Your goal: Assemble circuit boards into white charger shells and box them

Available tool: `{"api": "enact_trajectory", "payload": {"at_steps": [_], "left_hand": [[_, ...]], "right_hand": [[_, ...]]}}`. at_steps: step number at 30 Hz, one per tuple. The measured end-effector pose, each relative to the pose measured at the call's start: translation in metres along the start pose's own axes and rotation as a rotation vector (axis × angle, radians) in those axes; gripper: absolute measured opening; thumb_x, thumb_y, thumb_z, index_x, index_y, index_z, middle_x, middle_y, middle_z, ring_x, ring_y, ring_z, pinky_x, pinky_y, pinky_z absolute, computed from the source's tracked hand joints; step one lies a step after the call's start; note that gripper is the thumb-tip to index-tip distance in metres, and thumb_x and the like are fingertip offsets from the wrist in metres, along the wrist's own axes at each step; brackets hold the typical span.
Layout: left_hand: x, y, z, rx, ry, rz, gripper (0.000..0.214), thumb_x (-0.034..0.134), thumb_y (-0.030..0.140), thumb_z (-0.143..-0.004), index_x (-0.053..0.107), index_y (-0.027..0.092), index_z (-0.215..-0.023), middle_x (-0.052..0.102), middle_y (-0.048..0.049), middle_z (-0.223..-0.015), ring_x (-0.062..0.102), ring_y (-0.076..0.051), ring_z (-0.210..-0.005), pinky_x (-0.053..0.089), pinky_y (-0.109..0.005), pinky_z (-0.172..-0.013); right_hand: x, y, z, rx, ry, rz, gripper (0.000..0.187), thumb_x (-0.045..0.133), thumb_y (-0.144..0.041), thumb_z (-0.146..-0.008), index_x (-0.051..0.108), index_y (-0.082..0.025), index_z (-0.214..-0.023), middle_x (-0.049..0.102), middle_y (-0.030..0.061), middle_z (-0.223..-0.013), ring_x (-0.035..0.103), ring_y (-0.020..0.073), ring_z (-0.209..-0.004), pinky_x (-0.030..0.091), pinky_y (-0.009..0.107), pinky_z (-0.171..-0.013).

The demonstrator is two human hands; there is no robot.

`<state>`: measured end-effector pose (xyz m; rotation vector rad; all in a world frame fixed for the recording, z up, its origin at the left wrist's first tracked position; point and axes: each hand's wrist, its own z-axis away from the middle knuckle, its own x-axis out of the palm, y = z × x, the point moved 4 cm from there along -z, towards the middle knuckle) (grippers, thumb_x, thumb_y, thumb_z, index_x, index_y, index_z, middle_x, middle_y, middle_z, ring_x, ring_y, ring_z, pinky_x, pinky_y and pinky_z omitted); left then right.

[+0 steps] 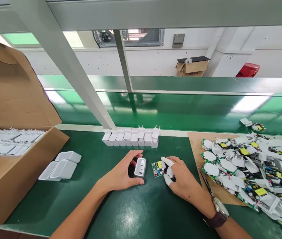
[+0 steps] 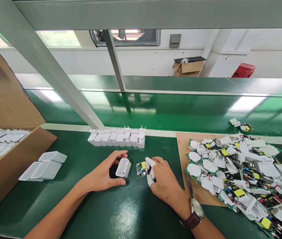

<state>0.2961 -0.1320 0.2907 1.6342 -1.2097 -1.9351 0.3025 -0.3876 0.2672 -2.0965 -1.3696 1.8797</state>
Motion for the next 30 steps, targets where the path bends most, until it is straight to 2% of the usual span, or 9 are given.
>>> {"api": "enact_trajectory", "payload": {"at_steps": [2, 4, 7, 9, 13, 20, 26, 30], "left_hand": [[-0.001, 0.0, -0.002, -0.028, -0.033, -0.024, 0.068, 0.085, 0.039, -0.081, 0.052, 0.026, -0.138, 0.065, -0.0097, -0.125, 0.068, -0.023, -0.099, 0.061, -0.038, -0.086], [0.001, 0.002, -0.004, -0.003, -0.014, -0.065, 0.058, 0.083, 0.038, -0.083, 0.056, 0.026, -0.132, 0.066, -0.0083, -0.124, 0.068, -0.024, -0.103, 0.06, -0.039, -0.09], [0.007, 0.007, -0.006, 0.136, 0.106, -0.121, 0.061, 0.078, 0.029, -0.088, 0.05, 0.027, -0.143, 0.059, -0.0109, -0.135, 0.062, -0.027, -0.121, 0.055, -0.042, -0.104], [0.013, 0.011, -0.005, 0.229, 0.176, -0.154, 0.063, 0.071, 0.022, -0.093, 0.044, 0.028, -0.15, 0.055, -0.0123, -0.137, 0.059, -0.026, -0.124, 0.054, -0.041, -0.105], [0.02, 0.017, -0.002, 0.335, 0.24, -0.192, 0.068, 0.064, 0.016, -0.096, 0.037, 0.031, -0.156, 0.051, -0.0126, -0.134, 0.058, -0.026, -0.122, 0.056, -0.04, -0.102], [0.02, 0.024, 0.0, 0.371, 0.259, -0.202, 0.069, 0.061, 0.014, -0.097, 0.034, 0.033, -0.158, 0.049, -0.013, -0.133, 0.058, -0.026, -0.12, 0.059, -0.041, -0.097], [0.023, 0.021, 0.0, 0.361, 0.265, -0.215, 0.066, 0.061, 0.016, -0.099, 0.036, 0.034, -0.158, 0.05, -0.013, -0.132, 0.058, -0.027, -0.12, 0.059, -0.044, -0.097], [0.024, 0.022, -0.002, 0.355, 0.265, -0.227, 0.067, 0.062, 0.014, -0.097, 0.037, 0.032, -0.157, 0.051, -0.0128, -0.131, 0.058, -0.027, -0.121, 0.058, -0.045, -0.1]], "right_hand": [[-0.005, -0.002, -0.004, -0.027, 0.036, -0.058, 0.056, 0.055, -0.008, -0.085, 0.053, -0.016, -0.14, 0.07, 0.0142, -0.119, 0.064, 0.0294, -0.114, 0.06, 0.05, -0.094], [-0.014, -0.008, -0.006, -0.078, 0.123, -0.109, 0.055, 0.056, -0.009, -0.086, 0.051, -0.017, -0.14, 0.069, 0.0128, -0.118, 0.064, 0.0284, -0.111, 0.06, 0.048, -0.092], [-0.028, -0.02, -0.006, -0.141, 0.274, -0.159, 0.056, 0.057, -0.012, -0.09, 0.046, -0.02, -0.144, 0.066, 0.0118, -0.123, 0.059, 0.0282, -0.116, 0.058, 0.048, -0.096], [-0.032, -0.03, -0.004, -0.185, 0.32, -0.146, 0.058, 0.058, -0.012, -0.092, 0.043, -0.021, -0.147, 0.065, 0.0119, -0.126, 0.057, 0.0282, -0.118, 0.057, 0.048, -0.098], [-0.027, -0.045, 0.0, -0.26, 0.347, 0.01, 0.061, 0.057, -0.008, -0.093, 0.041, -0.017, -0.151, 0.067, 0.0138, -0.126, 0.057, 0.0293, -0.117, 0.056, 0.048, -0.098], [-0.024, -0.055, 0.001, -0.323, 0.371, 0.216, 0.069, 0.054, -0.005, -0.091, 0.035, -0.013, -0.157, 0.069, 0.0151, -0.125, 0.059, 0.0313, -0.115, 0.056, 0.051, -0.099], [-0.021, -0.056, -0.001, -0.299, 0.347, 0.252, 0.072, 0.049, -0.004, -0.091, 0.03, -0.014, -0.16, 0.069, 0.0151, -0.124, 0.061, 0.0315, -0.114, 0.057, 0.053, -0.099], [-0.021, -0.055, -0.001, -0.304, 0.318, 0.261, 0.069, 0.05, -0.003, -0.09, 0.034, -0.01, -0.156, 0.068, 0.016, -0.125, 0.059, 0.0323, -0.114, 0.056, 0.053, -0.1]]}}
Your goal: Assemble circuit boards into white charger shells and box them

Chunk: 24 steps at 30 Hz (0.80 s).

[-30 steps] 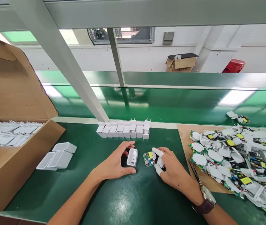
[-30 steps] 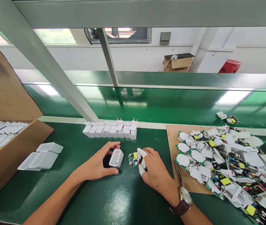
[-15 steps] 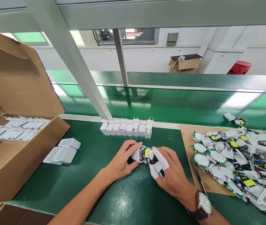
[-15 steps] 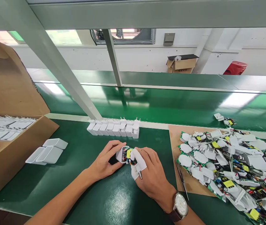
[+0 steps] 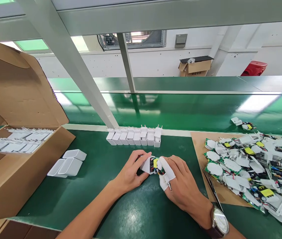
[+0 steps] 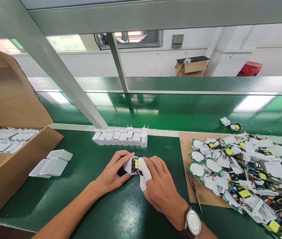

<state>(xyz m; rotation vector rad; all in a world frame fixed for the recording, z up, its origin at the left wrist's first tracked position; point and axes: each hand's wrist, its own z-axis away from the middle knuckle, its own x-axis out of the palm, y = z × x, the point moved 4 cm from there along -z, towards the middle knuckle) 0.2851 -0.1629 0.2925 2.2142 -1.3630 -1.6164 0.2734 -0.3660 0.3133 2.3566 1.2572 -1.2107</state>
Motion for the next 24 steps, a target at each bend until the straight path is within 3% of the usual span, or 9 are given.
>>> {"api": "enact_trajectory", "payload": {"at_steps": [17, 24], "left_hand": [[0.0036, -0.0039, -0.0003, -0.051, -0.044, 0.019, 0.066, 0.064, 0.012, -0.094, 0.041, 0.031, -0.153, 0.05, -0.0121, -0.132, 0.057, -0.027, -0.123, 0.056, -0.045, -0.103], [0.0062, -0.0064, 0.0016, -0.059, -0.043, 0.021, 0.068, 0.068, 0.013, -0.093, 0.042, 0.03, -0.153, 0.05, -0.0117, -0.133, 0.057, -0.026, -0.123, 0.055, -0.044, -0.105]], "right_hand": [[-0.002, 0.0032, 0.0007, -0.02, -0.036, 0.024, 0.048, 0.053, -0.003, -0.081, 0.061, -0.008, -0.128, 0.064, 0.0189, -0.127, 0.055, 0.0338, -0.117, 0.054, 0.054, -0.104], [-0.0015, 0.0057, 0.0027, -0.008, -0.061, 0.005, 0.046, 0.053, -0.003, -0.08, 0.064, -0.015, -0.123, 0.062, 0.0172, -0.13, 0.055, 0.0331, -0.119, 0.054, 0.055, -0.105]]}}
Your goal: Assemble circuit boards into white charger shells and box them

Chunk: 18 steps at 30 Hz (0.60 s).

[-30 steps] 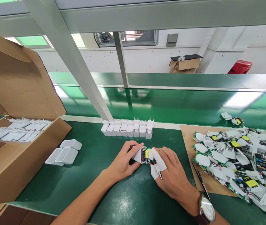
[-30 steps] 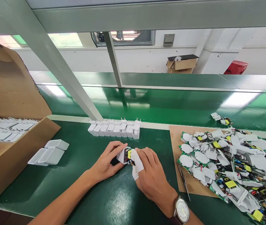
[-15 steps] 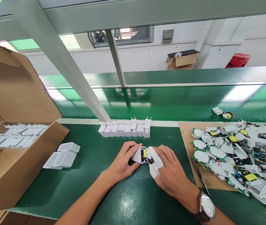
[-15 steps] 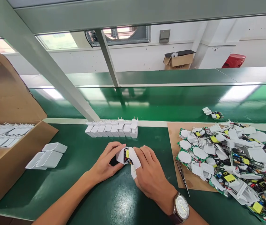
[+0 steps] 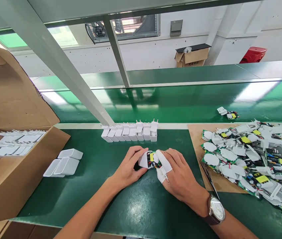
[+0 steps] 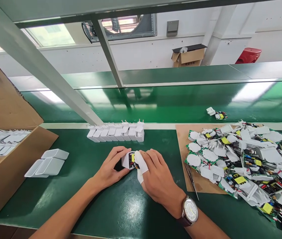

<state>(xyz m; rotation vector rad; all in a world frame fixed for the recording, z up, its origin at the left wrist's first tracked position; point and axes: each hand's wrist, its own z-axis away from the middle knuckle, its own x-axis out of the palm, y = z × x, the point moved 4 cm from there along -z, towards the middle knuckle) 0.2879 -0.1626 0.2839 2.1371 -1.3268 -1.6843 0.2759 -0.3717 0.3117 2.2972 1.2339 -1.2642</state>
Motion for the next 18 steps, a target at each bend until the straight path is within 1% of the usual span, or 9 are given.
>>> {"api": "enact_trajectory", "payload": {"at_steps": [4, 12, 15, 18], "left_hand": [[0.0, 0.0005, -0.0003, 0.001, 0.005, -0.004, 0.067, 0.069, 0.014, -0.093, 0.042, 0.03, -0.153, 0.051, -0.0117, -0.133, 0.058, -0.026, -0.122, 0.056, -0.043, -0.104], [-0.0017, 0.0007, -0.0008, 0.022, 0.022, -0.018, 0.065, 0.07, 0.015, -0.092, 0.045, 0.026, -0.151, 0.053, -0.0119, -0.131, 0.06, -0.025, -0.12, 0.057, -0.041, -0.102], [-0.0008, 0.002, -0.0017, 0.032, 0.026, -0.017, 0.064, 0.07, 0.015, -0.092, 0.046, 0.026, -0.151, 0.053, -0.0121, -0.13, 0.06, -0.025, -0.119, 0.058, -0.041, -0.101], [0.0015, 0.0063, -0.0037, 0.045, 0.031, -0.008, 0.062, 0.07, 0.016, -0.093, 0.046, 0.026, -0.15, 0.053, -0.0125, -0.129, 0.061, -0.026, -0.118, 0.058, -0.043, -0.1]], "right_hand": [[-0.0011, -0.0004, -0.0012, -0.004, 0.001, -0.006, 0.046, 0.053, -0.002, -0.08, 0.064, -0.015, -0.123, 0.063, 0.0172, -0.13, 0.055, 0.0331, -0.119, 0.055, 0.055, -0.104], [-0.0025, 0.0006, -0.0023, -0.012, 0.047, -0.024, 0.043, 0.054, -0.002, -0.081, 0.064, -0.011, -0.121, 0.065, 0.0178, -0.126, 0.056, 0.0326, -0.116, 0.055, 0.054, -0.103], [0.0003, 0.0021, -0.0004, -0.018, 0.031, -0.036, 0.038, 0.055, -0.002, -0.082, 0.066, -0.012, -0.118, 0.064, 0.0178, -0.129, 0.055, 0.0324, -0.117, 0.053, 0.054, -0.106], [0.004, 0.0014, 0.0012, -0.03, 0.007, -0.07, 0.034, 0.057, -0.003, -0.083, 0.067, -0.013, -0.114, 0.064, 0.0173, -0.132, 0.055, 0.0322, -0.119, 0.051, 0.054, -0.108]]}}
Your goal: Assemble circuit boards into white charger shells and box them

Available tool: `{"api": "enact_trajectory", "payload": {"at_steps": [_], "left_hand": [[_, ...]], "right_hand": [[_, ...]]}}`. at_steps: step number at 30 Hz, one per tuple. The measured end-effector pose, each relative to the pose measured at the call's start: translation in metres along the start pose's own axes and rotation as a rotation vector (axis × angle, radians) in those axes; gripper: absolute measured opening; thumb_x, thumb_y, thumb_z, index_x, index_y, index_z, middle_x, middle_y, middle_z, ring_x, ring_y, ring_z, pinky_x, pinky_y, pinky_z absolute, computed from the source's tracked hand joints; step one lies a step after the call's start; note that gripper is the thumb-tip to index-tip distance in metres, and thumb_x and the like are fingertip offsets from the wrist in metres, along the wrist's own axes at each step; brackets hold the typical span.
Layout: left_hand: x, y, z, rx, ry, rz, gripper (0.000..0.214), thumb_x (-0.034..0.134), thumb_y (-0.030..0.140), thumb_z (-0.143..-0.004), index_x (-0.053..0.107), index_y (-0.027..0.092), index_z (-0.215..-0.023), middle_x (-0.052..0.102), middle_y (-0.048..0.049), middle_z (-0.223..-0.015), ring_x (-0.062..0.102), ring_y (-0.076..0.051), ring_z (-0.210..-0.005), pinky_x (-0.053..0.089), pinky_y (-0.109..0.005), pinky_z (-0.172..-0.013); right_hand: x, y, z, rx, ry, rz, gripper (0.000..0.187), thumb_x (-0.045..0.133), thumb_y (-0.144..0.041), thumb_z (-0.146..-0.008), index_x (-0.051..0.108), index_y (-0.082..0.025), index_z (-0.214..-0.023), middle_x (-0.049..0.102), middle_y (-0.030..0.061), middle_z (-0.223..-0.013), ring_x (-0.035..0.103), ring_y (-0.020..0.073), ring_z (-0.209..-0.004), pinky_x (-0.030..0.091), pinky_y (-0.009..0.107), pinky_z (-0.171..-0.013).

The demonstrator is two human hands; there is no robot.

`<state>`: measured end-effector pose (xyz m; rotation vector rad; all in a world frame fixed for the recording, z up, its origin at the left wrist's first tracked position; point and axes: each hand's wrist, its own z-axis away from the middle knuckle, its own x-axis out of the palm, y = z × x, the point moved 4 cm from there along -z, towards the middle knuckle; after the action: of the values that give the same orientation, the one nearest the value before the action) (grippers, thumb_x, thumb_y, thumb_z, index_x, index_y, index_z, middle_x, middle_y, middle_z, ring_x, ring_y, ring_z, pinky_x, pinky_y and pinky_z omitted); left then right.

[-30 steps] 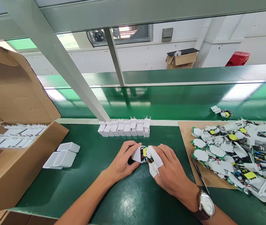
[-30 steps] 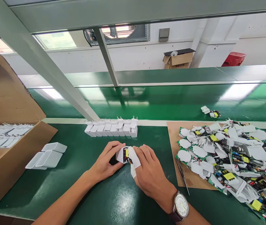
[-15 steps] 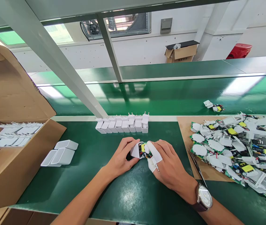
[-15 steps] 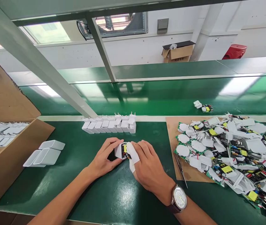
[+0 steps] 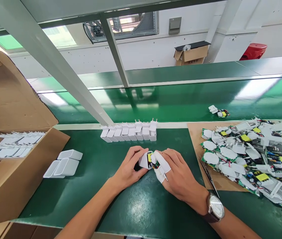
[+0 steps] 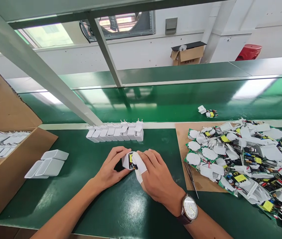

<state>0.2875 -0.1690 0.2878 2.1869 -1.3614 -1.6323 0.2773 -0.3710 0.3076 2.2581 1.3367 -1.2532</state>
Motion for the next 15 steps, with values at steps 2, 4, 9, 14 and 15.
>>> {"api": "enact_trajectory", "payload": {"at_steps": [2, 4, 9, 14, 15], "left_hand": [[0.002, 0.002, -0.001, 0.002, -0.009, 0.024, 0.061, 0.071, 0.019, -0.093, 0.047, 0.026, -0.148, 0.053, -0.0132, -0.128, 0.061, -0.028, -0.119, 0.058, -0.046, -0.101], [0.005, 0.003, -0.001, -0.002, -0.055, 0.074, 0.062, 0.073, 0.022, -0.092, 0.046, 0.025, -0.147, 0.054, -0.014, -0.129, 0.061, -0.028, -0.119, 0.058, -0.047, -0.102], [0.007, -0.001, 0.004, -0.095, -0.227, 0.281, 0.062, 0.063, 0.023, -0.097, 0.041, 0.026, -0.154, 0.06, -0.0146, -0.143, 0.062, -0.028, -0.129, 0.054, -0.045, -0.109], [0.001, 0.001, 0.005, -0.19, -0.303, 0.502, 0.071, 0.056, 0.026, -0.103, 0.021, 0.029, -0.165, 0.05, -0.0143, -0.158, 0.054, -0.028, -0.142, 0.049, -0.049, -0.115], [0.0, 0.002, 0.005, -0.205, -0.288, 0.524, 0.071, 0.055, 0.027, -0.104, 0.021, 0.028, -0.165, 0.047, -0.0145, -0.16, 0.051, -0.029, -0.145, 0.046, -0.051, -0.118]], "right_hand": [[0.001, -0.001, 0.0, -0.007, 0.009, -0.036, 0.036, 0.057, -0.004, -0.084, 0.066, -0.014, -0.117, 0.065, 0.0163, -0.131, 0.056, 0.0316, -0.118, 0.052, 0.053, -0.107], [0.001, -0.002, -0.001, -0.001, 0.039, -0.077, 0.04, 0.059, -0.008, -0.088, 0.061, -0.014, -0.127, 0.068, 0.0159, -0.125, 0.059, 0.031, -0.113, 0.054, 0.052, -0.103], [-0.003, 0.007, -0.001, 0.094, 0.111, -0.274, 0.053, 0.068, -0.031, -0.095, 0.051, -0.017, -0.143, 0.07, 0.0125, -0.107, 0.063, 0.0296, -0.101, 0.058, 0.049, -0.087], [0.009, 0.011, 0.002, 0.078, -0.004, -0.425, 0.044, 0.062, -0.021, -0.1, 0.055, -0.031, -0.142, 0.061, 0.0112, -0.136, 0.059, 0.0271, -0.125, 0.055, 0.048, -0.104], [0.014, 0.011, 0.003, 0.064, -0.03, -0.425, 0.045, 0.061, -0.02, -0.1, 0.054, -0.031, -0.143, 0.059, 0.0117, -0.139, 0.058, 0.0273, -0.129, 0.055, 0.048, -0.106]]}}
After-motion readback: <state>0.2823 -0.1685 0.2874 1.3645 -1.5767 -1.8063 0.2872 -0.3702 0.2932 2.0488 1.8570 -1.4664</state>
